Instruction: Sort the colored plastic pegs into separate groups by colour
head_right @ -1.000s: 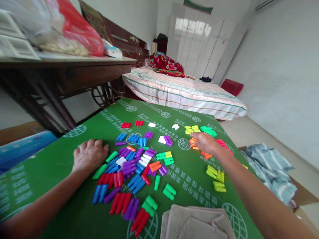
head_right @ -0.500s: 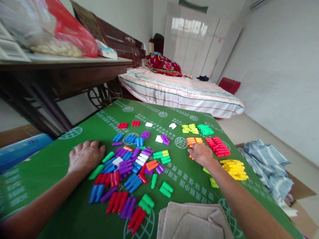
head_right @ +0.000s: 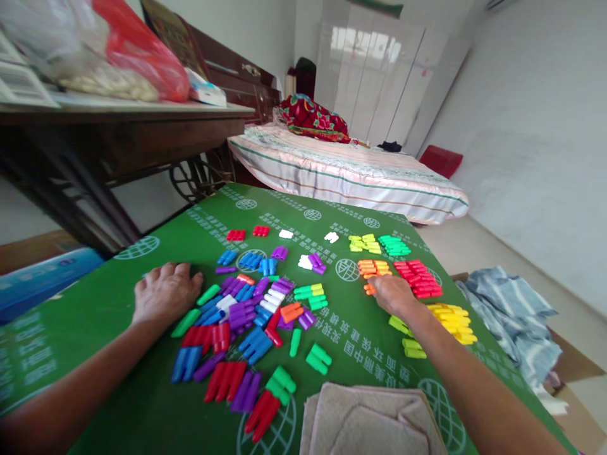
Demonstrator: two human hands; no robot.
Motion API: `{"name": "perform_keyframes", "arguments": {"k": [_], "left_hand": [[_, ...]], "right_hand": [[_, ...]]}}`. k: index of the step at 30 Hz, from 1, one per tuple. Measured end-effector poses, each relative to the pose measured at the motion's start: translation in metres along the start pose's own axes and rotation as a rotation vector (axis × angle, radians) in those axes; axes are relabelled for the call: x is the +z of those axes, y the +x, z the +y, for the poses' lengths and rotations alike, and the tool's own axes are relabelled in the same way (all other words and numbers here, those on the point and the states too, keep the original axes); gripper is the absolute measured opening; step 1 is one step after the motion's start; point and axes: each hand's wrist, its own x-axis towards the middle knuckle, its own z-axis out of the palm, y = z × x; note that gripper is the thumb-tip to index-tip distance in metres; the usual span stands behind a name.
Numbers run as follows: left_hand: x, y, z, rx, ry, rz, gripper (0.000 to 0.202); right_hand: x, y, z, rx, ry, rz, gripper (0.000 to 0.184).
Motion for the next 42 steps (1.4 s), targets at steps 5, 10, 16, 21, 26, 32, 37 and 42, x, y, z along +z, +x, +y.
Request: {"name": "perform_keyframes", "arguments": {"k": [5, 10, 16, 21, 26, 32, 37, 42], "left_hand": [[0.002, 0.0, -0.001, 0.014, 0.001, 0.018, 0.05], [0.003, -0.001, -0.002, 0.013, -0.003, 0.018, 0.05], [0.007, 0.002, -0.002, -0.002, 0.031, 0.02, 0.049], [0.011, 0.003, -0.004, 0.008, 0.021, 0.037, 0.05], [0.014, 0.001, -0.004, 0.004, 0.011, 0.073, 0.047], [0.018, -0.001, -0.004, 0.001, 0.021, 0.092, 0.046], [0.018, -0.003, -0.003, 0.001, 0.018, 0.106, 0.045], [0.018, -0.005, -0.003, -0.003, 0.014, 0.112, 0.044]], "right_hand": [[0.004, 0.006, 0.005, 0.045, 0.003, 0.025, 0.033], [0.008, 0.007, 0.007, 0.07, 0.005, 0.049, 0.034], [0.006, 0.006, 0.007, 0.085, 0.018, 0.064, 0.028], [-0.005, 0.006, 0.011, 0.13, 0.037, 0.06, 0.031], [-0.009, 0.009, 0.006, 0.108, 0.068, 0.091, 0.029], [-0.02, 0.012, -0.041, -0.074, 0.148, 0.174, 0.025], [-0.055, 0.013, -0.112, -0.27, 0.265, 0.207, 0.031], [-0.086, 0.028, -0.175, -0.433, 0.248, 0.162, 0.027]]}}
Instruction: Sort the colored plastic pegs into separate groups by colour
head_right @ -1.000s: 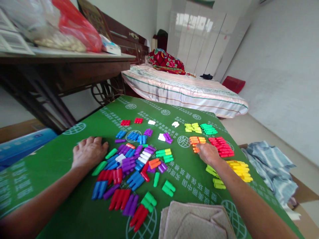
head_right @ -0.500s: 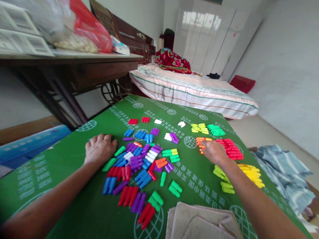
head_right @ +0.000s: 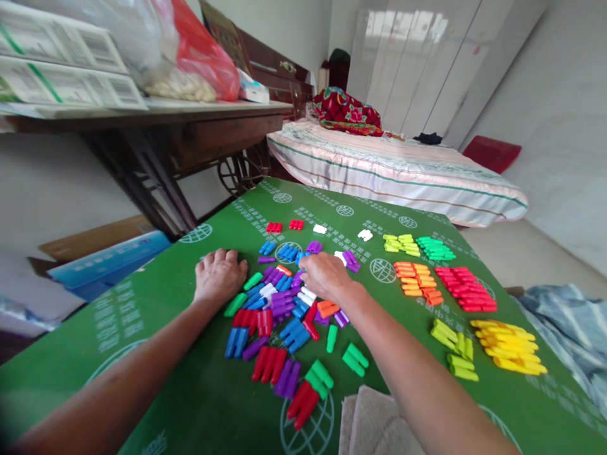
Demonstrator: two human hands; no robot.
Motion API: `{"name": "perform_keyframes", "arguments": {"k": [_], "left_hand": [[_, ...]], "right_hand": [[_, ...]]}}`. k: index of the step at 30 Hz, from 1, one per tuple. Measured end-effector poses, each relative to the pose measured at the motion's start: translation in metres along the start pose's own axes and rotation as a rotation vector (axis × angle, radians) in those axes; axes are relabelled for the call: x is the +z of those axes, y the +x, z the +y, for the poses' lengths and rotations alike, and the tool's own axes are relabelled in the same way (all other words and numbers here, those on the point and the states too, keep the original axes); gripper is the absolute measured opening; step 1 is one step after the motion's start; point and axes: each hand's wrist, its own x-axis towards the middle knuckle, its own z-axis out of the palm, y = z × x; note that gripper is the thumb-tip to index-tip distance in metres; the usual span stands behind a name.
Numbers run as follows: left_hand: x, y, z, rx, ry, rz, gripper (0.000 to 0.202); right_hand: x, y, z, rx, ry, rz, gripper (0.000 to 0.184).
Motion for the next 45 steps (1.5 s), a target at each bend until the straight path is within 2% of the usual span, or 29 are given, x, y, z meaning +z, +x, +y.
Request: {"name": "perform_keyframes", "arguments": {"k": [5, 9, 14, 18, 24, 28, 33, 36, 40, 45], "left_hand": [[0.0, -0.001, 0.001, -0.001, 0.002, 0.008, 0.041], [0.0, -0.002, 0.001, -0.004, -0.011, 0.015, 0.041], [0.001, -0.002, 0.0, 0.004, -0.016, 0.02, 0.042], [0.003, 0.001, -0.001, 0.01, -0.015, 0.015, 0.043], [0.0, 0.004, -0.001, 0.008, -0.027, -0.021, 0.047], [-0.006, 0.004, 0.001, -0.002, -0.041, -0.04, 0.047], [-0.01, 0.003, 0.003, -0.001, -0.048, -0.054, 0.047], [-0.01, 0.003, 0.003, 0.005, -0.049, -0.054, 0.047], [-0.01, 0.003, 0.002, 0.002, -0.039, -0.047, 0.046], [-0.009, 0.003, 0.002, 0.002, -0.03, -0.045, 0.047]], "right_hand": [[0.0, 0.039, -0.026, 0.003, -0.025, -0.068, 0.023], [-0.006, 0.042, -0.028, 0.02, -0.031, -0.092, 0.024], [-0.02, -0.002, -0.007, -0.031, -0.029, -0.177, 0.021], [-0.016, -0.045, 0.004, -0.016, -0.043, -0.263, 0.022], [0.003, -0.066, 0.005, 0.032, -0.081, -0.182, 0.018], [0.006, -0.077, 0.018, 0.056, 0.15, -0.102, 0.012], [0.022, -0.098, 0.05, 0.194, 0.833, -0.146, 0.025], [0.039, -0.106, 0.066, 0.34, 1.046, -0.111, 0.03], [0.059, -0.112, 0.079, 0.537, 1.167, -0.035, 0.032], [0.069, -0.121, 0.089, 0.626, 0.958, -0.026, 0.029]]}}
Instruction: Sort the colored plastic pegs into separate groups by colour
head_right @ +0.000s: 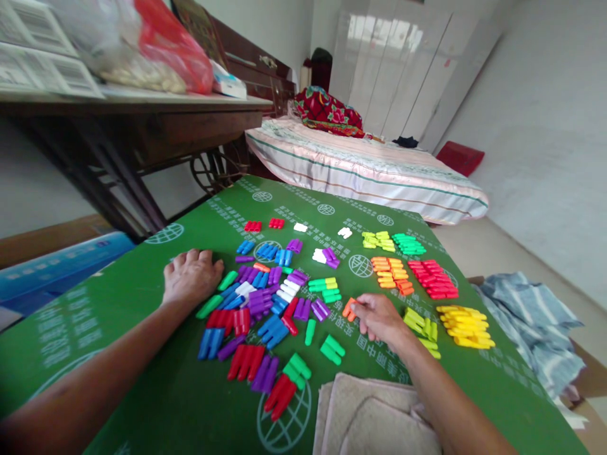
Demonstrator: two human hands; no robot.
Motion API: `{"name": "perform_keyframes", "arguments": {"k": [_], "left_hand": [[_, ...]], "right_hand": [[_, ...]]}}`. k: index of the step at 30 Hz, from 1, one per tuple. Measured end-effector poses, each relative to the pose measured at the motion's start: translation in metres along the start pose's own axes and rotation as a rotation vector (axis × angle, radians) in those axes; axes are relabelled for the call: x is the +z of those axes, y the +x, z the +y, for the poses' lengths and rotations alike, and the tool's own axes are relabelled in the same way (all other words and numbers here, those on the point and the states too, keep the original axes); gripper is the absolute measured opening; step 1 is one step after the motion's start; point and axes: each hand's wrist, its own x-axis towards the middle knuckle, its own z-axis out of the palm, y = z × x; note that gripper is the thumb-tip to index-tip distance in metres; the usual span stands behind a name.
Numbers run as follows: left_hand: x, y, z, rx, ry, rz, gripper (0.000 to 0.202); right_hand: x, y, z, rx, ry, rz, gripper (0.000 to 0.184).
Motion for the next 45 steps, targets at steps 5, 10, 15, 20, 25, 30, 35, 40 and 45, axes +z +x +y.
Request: {"name": "perform_keyframes", "arguments": {"k": [5, 10, 15, 20, 25, 30, 35, 40, 45], "left_hand": [[0.002, 0.001, -0.001, 0.002, 0.001, 0.012, 0.048], [0.001, 0.002, 0.0, -0.004, -0.01, -0.004, 0.048], [0.001, 0.004, -0.001, -0.003, -0.016, -0.014, 0.05], [0.0, 0.003, 0.0, -0.01, 0.0, -0.015, 0.05], [0.003, 0.004, -0.001, -0.004, 0.01, -0.006, 0.049], [0.005, 0.005, -0.002, -0.009, 0.01, -0.006, 0.049], [0.004, 0.003, -0.001, -0.005, 0.006, 0.0, 0.049], [0.004, 0.004, -0.001, -0.009, 0.002, -0.009, 0.049], [0.003, 0.004, -0.001, -0.009, 0.004, -0.018, 0.051]], "right_hand": [[-0.017, -0.009, 0.004, -0.219, -0.415, 0.156, 0.037], [-0.021, -0.022, -0.009, -0.418, -0.911, 0.034, 0.043], [-0.016, -0.02, -0.024, -0.353, -1.125, 0.041, 0.034], [-0.02, -0.014, -0.027, -0.33, -1.173, 0.011, 0.027], [-0.044, 0.001, -0.02, -0.269, -1.193, 0.079, 0.028], [-0.077, 0.024, -0.013, -0.169, -1.23, 0.162, 0.035], [-0.09, 0.038, -0.01, -0.152, -1.225, 0.164, 0.037], [-0.091, 0.045, -0.01, -0.14, -1.219, 0.145, 0.039], [-0.091, 0.049, -0.009, -0.121, -1.191, 0.152, 0.04]]}}
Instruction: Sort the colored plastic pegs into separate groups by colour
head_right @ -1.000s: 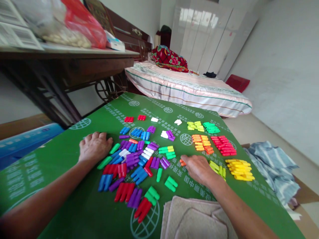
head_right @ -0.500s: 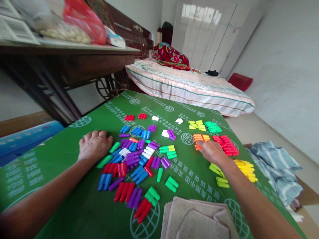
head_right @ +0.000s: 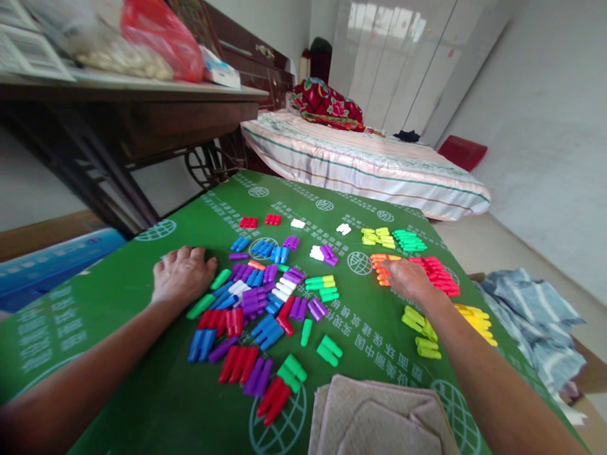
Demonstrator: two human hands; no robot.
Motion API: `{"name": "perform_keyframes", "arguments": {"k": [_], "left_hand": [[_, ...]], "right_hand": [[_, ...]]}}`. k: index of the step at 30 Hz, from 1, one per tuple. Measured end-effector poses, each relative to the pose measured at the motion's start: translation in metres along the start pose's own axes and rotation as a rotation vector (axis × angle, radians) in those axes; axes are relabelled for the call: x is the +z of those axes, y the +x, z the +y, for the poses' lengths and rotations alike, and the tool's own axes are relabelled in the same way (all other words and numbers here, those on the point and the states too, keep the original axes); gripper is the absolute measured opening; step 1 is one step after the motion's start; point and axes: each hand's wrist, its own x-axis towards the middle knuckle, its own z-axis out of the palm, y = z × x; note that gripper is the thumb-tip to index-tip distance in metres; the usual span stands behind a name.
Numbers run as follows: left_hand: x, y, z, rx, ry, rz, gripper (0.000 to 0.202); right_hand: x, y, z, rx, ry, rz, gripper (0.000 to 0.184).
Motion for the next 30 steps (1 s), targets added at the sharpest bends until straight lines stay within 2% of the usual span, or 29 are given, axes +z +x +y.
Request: {"name": "perform_keyframes", "arguments": {"k": [8, 12, 19, 24, 30], "left_hand": [[0.001, 0.001, 0.0, -0.007, 0.014, -0.009, 0.051], [0.0, 0.0, 0.001, -0.005, 0.015, -0.007, 0.051], [0.002, 0.001, 0.0, -0.001, 0.016, 0.008, 0.051], [0.003, 0.001, -0.001, 0.003, 0.012, 0.015, 0.05], [0.003, 0.001, -0.001, 0.0, 0.018, 0.015, 0.05]], "right_hand": [[0.005, 0.001, 0.003, 0.001, 0.021, 0.017, 0.038], [0.005, 0.0, 0.006, 0.052, 0.044, 0.018, 0.04], [0.005, -0.01, 0.009, 0.054, 0.084, 0.098, 0.039], [0.002, -0.018, -0.016, -0.043, 0.116, 0.16, 0.033], [-0.009, -0.032, -0.068, -0.258, 0.26, 0.099, 0.03]]}}
